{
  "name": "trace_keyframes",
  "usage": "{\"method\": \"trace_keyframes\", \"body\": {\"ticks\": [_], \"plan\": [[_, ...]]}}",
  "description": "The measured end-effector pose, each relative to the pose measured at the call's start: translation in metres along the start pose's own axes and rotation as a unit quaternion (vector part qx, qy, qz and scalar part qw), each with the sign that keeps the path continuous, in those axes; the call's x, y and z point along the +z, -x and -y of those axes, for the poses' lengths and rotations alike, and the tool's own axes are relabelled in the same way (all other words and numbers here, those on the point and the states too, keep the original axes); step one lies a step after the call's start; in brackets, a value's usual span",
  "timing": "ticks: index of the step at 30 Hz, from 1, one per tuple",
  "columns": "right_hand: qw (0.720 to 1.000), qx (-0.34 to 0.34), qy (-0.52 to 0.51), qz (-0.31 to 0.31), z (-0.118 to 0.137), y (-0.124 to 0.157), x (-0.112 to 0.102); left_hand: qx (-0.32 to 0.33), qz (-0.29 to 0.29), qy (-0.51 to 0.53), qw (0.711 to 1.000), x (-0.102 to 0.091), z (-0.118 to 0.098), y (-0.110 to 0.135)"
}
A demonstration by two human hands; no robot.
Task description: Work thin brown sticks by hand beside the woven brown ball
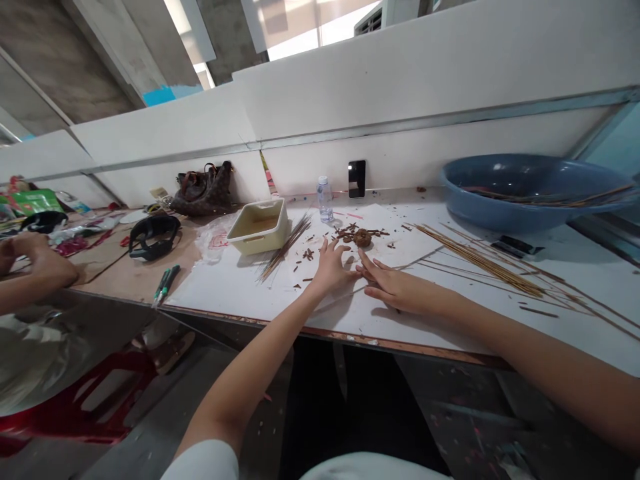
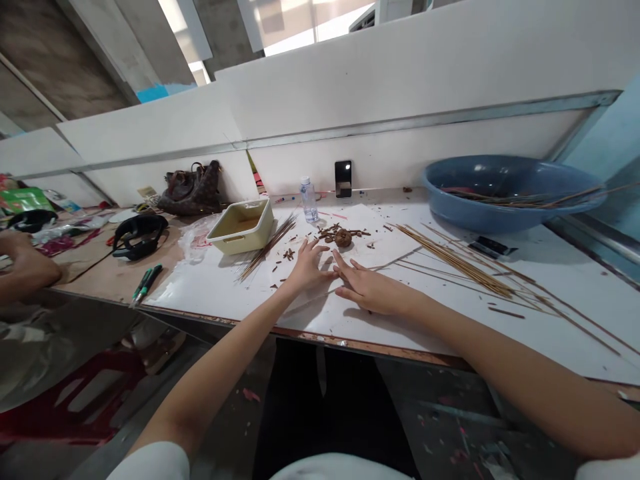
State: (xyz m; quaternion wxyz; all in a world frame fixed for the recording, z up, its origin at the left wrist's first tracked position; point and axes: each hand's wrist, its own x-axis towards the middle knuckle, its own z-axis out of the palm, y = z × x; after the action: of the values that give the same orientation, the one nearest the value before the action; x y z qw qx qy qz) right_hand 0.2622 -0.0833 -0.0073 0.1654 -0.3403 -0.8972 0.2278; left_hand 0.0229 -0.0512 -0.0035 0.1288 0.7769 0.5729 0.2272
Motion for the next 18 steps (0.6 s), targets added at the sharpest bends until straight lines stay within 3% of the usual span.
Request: {"method": "trace_keyframes", "body": {"ticks": [7, 13, 18], "plan": [[0.998, 0.031, -0.046, 0.005, -0.001, -0.004, 0.002, 0.005, 0.001, -0.016, 1.000, -0.001, 0.004, -0.006], [0.996, 0.012, -0.089, -0.007, 0.004, -0.004, -0.001, -0.008, 0.029, -0.007, 1.000, 0.000, 0.009, -0.015], [0.989, 0.054, -0.139, -0.017, 0.006, -0.004, -0.002, -0.005, 0.043, -0.016, 0.999, 0.001, 0.012, -0.022]]}}
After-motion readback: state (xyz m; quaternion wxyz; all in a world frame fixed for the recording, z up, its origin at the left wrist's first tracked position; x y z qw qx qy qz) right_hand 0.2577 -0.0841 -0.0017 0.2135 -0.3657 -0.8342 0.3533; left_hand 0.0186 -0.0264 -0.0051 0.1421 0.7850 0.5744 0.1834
